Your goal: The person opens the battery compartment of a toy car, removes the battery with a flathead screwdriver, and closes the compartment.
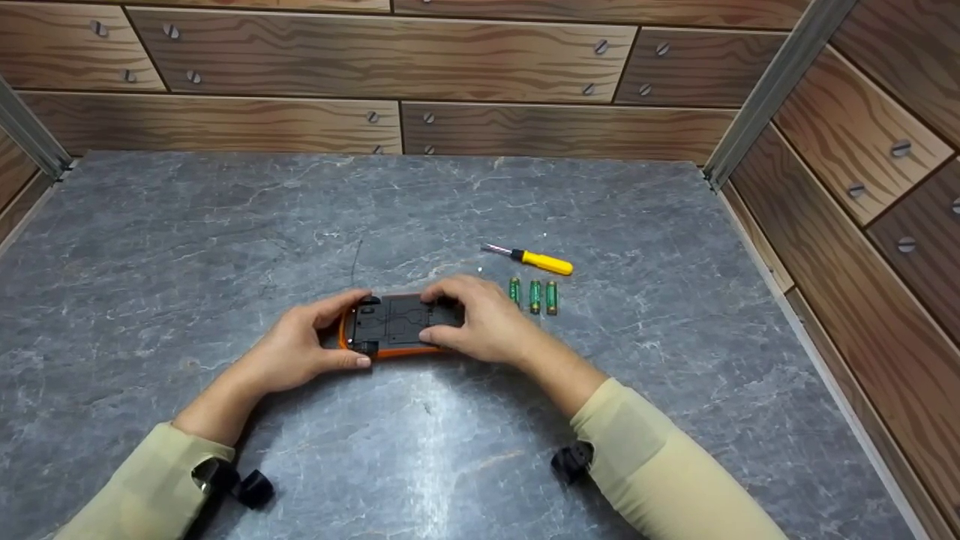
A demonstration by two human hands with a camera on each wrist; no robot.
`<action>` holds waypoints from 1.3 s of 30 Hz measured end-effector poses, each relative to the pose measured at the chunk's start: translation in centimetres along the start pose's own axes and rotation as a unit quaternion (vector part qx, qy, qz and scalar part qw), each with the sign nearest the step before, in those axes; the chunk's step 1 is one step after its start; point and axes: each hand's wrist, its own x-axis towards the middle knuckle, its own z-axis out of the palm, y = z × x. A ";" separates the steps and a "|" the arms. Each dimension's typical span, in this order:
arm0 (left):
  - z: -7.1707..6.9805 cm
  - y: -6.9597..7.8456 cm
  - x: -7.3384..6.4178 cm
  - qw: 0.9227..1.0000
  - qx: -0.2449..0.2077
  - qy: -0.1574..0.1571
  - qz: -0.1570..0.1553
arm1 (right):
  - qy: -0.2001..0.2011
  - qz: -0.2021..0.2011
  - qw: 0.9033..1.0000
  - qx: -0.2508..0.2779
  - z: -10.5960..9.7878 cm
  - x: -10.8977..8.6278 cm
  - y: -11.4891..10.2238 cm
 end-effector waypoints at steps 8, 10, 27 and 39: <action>-0.1 0.0 0.0 1.000 0.004 0.001 -0.004 | 0.001 0.012 1.000 0.003 0.3 0.3 0.0; -0.1 0.0 0.0 1.000 0.006 0.001 -0.007 | 0.000 0.017 1.000 0.004 0.4 0.3 0.0; 0.0 -0.1 0.0 1.000 0.005 0.000 -0.021 | 0.033 0.024 0.997 0.064 -1.8 -2.1 1.5; 0.0 0.0 0.0 1.000 0.012 0.004 -0.019 | 0.040 0.025 0.995 0.090 -1.9 -4.2 2.9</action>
